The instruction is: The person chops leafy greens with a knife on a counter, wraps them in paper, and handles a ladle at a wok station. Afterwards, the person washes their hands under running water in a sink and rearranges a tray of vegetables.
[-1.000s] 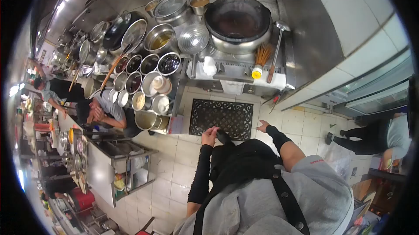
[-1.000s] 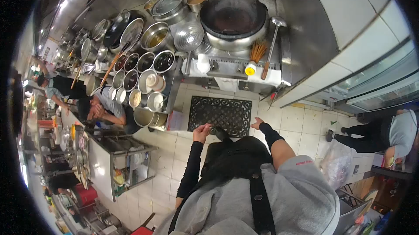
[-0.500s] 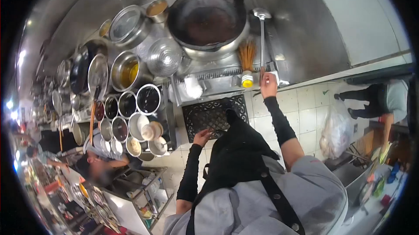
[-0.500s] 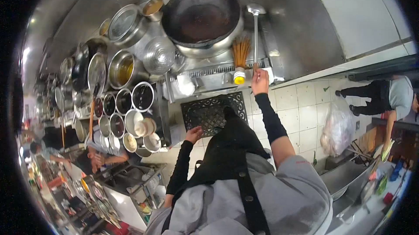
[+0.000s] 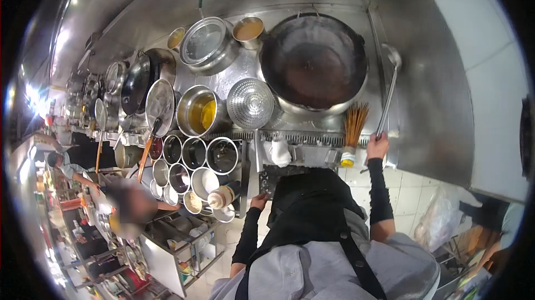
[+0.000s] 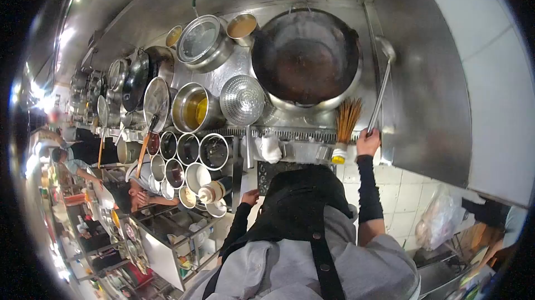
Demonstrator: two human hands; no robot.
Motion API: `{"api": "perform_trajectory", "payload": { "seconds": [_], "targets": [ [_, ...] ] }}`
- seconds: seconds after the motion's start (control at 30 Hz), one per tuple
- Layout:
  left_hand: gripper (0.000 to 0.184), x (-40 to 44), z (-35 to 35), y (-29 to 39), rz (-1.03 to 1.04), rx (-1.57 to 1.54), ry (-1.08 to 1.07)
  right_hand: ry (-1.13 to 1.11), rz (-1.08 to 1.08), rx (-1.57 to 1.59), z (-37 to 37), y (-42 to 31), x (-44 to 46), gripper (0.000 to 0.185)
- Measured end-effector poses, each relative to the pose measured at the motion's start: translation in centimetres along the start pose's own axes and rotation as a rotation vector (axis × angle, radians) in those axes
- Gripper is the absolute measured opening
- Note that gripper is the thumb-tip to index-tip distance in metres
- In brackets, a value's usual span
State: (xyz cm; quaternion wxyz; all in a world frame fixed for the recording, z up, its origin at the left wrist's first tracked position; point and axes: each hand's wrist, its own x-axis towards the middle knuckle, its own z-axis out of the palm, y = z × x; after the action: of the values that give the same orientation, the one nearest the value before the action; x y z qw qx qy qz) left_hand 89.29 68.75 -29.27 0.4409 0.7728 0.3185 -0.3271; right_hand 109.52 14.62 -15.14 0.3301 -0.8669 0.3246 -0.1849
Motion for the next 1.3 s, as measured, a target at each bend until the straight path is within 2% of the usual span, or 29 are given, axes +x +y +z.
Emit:
{"api": "perform_trajectory", "payload": {
  "seconds": [0.03,0.07,0.1,0.17,0.23,0.3,0.37,0.4,0.5,0.53,0.6,0.63,0.67,0.8,0.83,0.87,0.9,1.0,1.03,1.1,1.2,1.3],
  "targets": [
    [0.037,0.4,0.2,-1.3,-0.020,0.046,0.017,0.034,-0.054,-0.006,-0.1,-2.2,-0.1,0.027],
    [0.036,0.2,0.2,-1.6,0.015,0.222,-0.024,-0.091,0.137,0.323,-0.1,-4.8,0.1,0.023],
    [0.034,0.1,0.1,-2.4,0.036,0.355,-0.055,-0.193,0.219,0.515,-2.0,-10.6,0.2,0.018],
    [0.036,0.5,0.1,-4.1,0.078,0.574,-0.102,-0.374,0.155,0.826,-3.1,-17.5,1.5,0.020],
    [0.035,1.2,0.5,-5.6,0.039,0.480,-0.096,-0.581,0.162,0.927,-2.6,-23.3,3.5,0.017],
    [0.036,1.7,1.1,-6.0,-0.035,0.422,-0.081,-0.739,0.043,1.003,-1.7,-29.5,5.2,0.018],
    [0.035,1.0,1.5,-4.7,-0.034,0.416,-0.040,-0.830,-0.052,1.068,2.1,-34.1,6.9,0.020],
    [0.032,1.4,1.7,-4.4,0.207,0.776,-0.084,-0.881,-0.028,1.120,4.6,-36.4,7.6,0.018],
    [0.032,1.9,2.3,-4.5,0.266,0.757,-0.055,-0.921,-0.020,1.182,10.7,-42.6,8.6,0.014],
    [0.032,1.4,2.3,-3.2,0.227,0.753,-0.079,-0.979,-0.045,1.142,10.6,-43.1,8.8,0.015],
    [0.035,-0.4,2.4,-0.8,0.090,0.272,0.023,-1.092,-0.093,1.062,9.9,-43.9,9.6,0.019],
    [0.036,-0.8,2.3,0.2,0.020,0.031,0.071,-1.095,-0.190,0.871,7.4,-43.5,9.2,0.024],
    [0.040,-0.9,2.1,1.8,-0.049,-0.012,0.064,-1.099,-0.120,0.913,6.5,-42.4,7.3,0.020],
    [0.048,-0.9,1.8,4.6,0.103,-0.264,0.065,-1.023,0.019,1.070,5.2,-40.3,4.5,0.018],
    [0.050,0.2,1.6,5.6,0.135,-0.316,0.061,-0.976,-0.006,1.016,5.9,-40.4,5.0,0.017],
    [0.049,-3.2,-0.4,11.3,0.182,-0.154,0.029,-0.950,-0.014,1.037,6.7,-40.8,6.0,0.022],
    [0.049,-3.6,-0.7,13.4,0.223,-0.153,0.003,-0.923,-0.027,1.064,7.7,-41.5,7.1,0.027],
    [0.048,-4.3,-2.0,18.2,0.388,-0.050,-0.028,-0.935,-0.006,1.138,11.7,-44.3,9.8,0.018],
    [0.049,-4.3,-1.9,19.2,0.394,-0.100,-0.037,-0.945,-0.013,1.150,12.1,-45.3,9.8,0.017],
    [0.050,-4.4,-2.3,21.4,0.424,0.059,-0.027,-1.035,-0.055,1.146,12.0,-45.6,10.7,0.016],
    [0.051,-7.1,-2.6,24.7,0.473,0.058,-0.006,-1.066,0.013,1.083,10.5,-44.2,10.3,0.012],
    [0.052,-8.6,-2.3,25.1,0.399,-0.023,-0.088,-0.917,0.046,1.177,10.7,-44.9,8.9,0.018]
  ]
}}
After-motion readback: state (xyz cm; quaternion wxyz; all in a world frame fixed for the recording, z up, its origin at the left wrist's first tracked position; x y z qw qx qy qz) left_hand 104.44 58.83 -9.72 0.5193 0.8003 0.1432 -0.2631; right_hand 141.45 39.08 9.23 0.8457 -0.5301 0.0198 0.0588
